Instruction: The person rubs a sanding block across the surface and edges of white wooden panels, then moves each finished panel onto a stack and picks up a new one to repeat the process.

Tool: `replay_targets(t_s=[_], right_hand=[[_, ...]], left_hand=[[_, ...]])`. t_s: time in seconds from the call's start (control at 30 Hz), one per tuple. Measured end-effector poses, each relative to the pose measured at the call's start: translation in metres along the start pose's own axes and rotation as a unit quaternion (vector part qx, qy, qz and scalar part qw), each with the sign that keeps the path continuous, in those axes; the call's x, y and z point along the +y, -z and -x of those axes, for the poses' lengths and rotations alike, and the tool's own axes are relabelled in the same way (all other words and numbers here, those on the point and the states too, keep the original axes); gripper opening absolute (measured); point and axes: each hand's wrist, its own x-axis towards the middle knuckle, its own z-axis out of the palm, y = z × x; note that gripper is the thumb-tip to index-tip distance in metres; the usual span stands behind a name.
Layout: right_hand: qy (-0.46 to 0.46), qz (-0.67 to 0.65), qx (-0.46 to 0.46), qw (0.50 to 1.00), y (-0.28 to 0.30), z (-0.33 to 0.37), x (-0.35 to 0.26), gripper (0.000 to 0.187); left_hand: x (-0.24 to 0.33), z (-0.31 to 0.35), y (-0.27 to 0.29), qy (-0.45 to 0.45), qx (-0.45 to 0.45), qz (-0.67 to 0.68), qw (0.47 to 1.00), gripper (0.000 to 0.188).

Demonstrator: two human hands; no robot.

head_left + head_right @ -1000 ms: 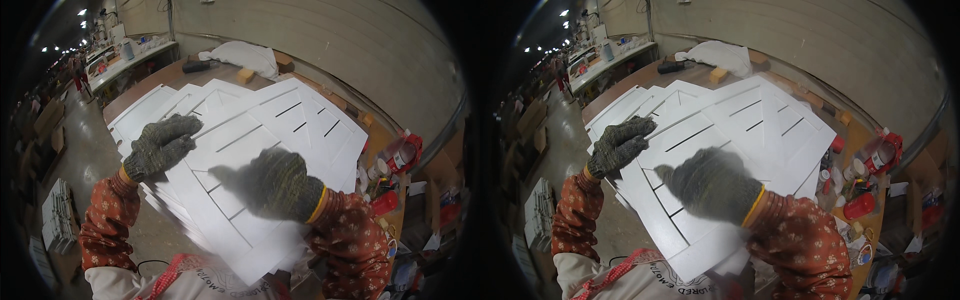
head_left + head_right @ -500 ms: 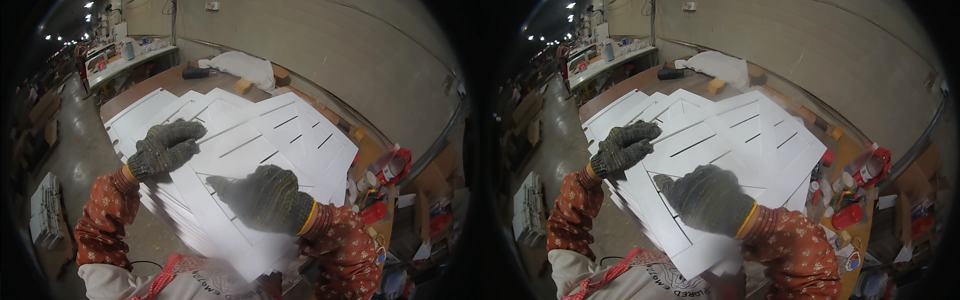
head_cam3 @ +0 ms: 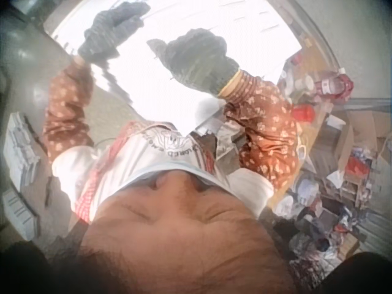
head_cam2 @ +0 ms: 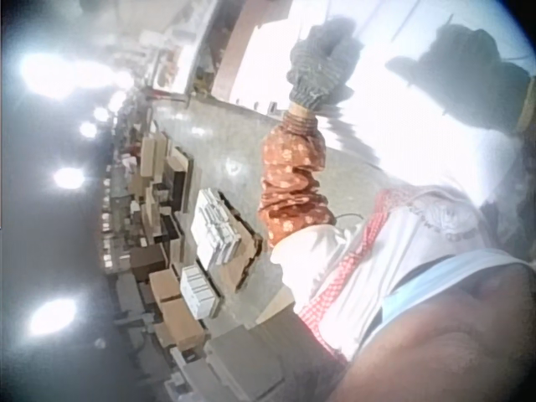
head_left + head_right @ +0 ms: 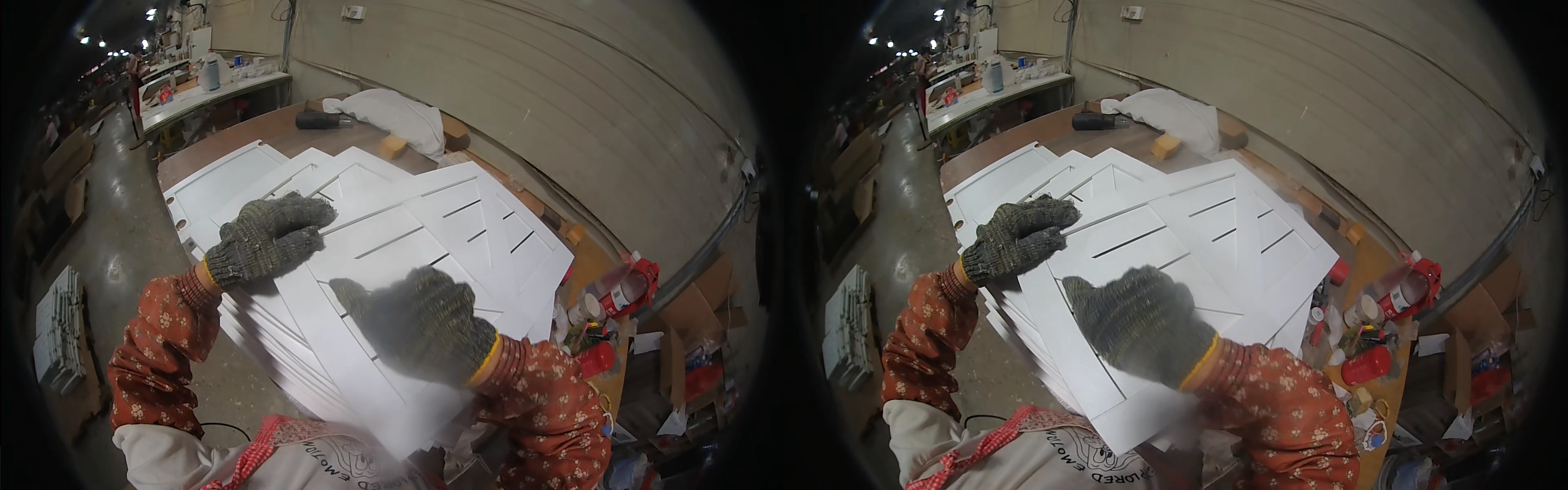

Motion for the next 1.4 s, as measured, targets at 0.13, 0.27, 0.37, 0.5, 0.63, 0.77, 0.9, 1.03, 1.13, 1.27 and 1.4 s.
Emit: replay_targets(t_s=[0.13, 0.27, 0.37, 0.5, 0.63, 0.77, 0.9, 1.03, 1.13, 1.27, 1.4], right_hand=[[-0.045, -0.039, -0.145, 0.988, 0.026, -0.004, -0.011, 0.043], [0.002, -0.113, -0.06, 0.992, 0.002, -0.006, 0.002, 0.048], [0.015, -0.066, -0.071, 0.995, 0.01, -0.007, -0.003, 0.047], [0.011, -0.009, -0.101, 0.995, 0.02, 0.002, -0.005, 0.05], [-0.047, -0.079, -0.141, 0.986, 0.014, -0.007, 0.001, 0.04], [-0.05, -0.06, -0.142, 0.987, 0.019, 0.002, -0.002, 0.033], [-0.055, -0.06, -0.085, 0.993, 0.01, -0.007, 0.007, 0.028], [-0.065, -0.053, -0.085, 0.993, 0.033, -0.007, 0.001, 0.023], [-0.091, 0.033, -0.094, 0.991, 0.042, 0.002, -0.005, 0.029], [-0.095, -0.003, -0.092, 0.991, 0.053, 0.013, 0.0, 0.028], [-0.127, -0.04, -0.097, 0.986, 0.056, 0.01, -0.005, 0.034]], left_hand=[[0.0, 0.004, 0.0, -0.02, 0.011, -0.017, 1.0, 0.034], [-0.006, 0.004, -0.004, -0.011, 0.013, 0.009, 1.0, 0.034], [-0.001, 0.009, 0.003, 0.032, 0.006, 0.007, 0.999, 0.035], [0.005, 0.002, -0.002, 0.04, 0.003, -0.03, 0.999, 0.036], [0.001, 0.008, -0.001, 0.027, 0.025, 0.041, 0.998, 0.036], [0.008, 0.005, 0.002, 0.036, 0.01, -0.044, 0.998, 0.035], [-0.002, 0.005, -0.006, 0.016, 0.024, -0.042, 0.999, 0.037], [-0.009, 0.006, -0.005, 0.009, 0.021, -0.037, 0.999, 0.042], [-0.02, 0.012, -0.004, -0.086, 0.049, -0.125, 0.987, 0.042], [-0.001, 0.009, -0.002, 0.029, 0.006, -0.044, 0.999, 0.036], [-0.006, 0.01, -0.006, 0.022, 0.031, -0.015, 0.999, 0.043]])
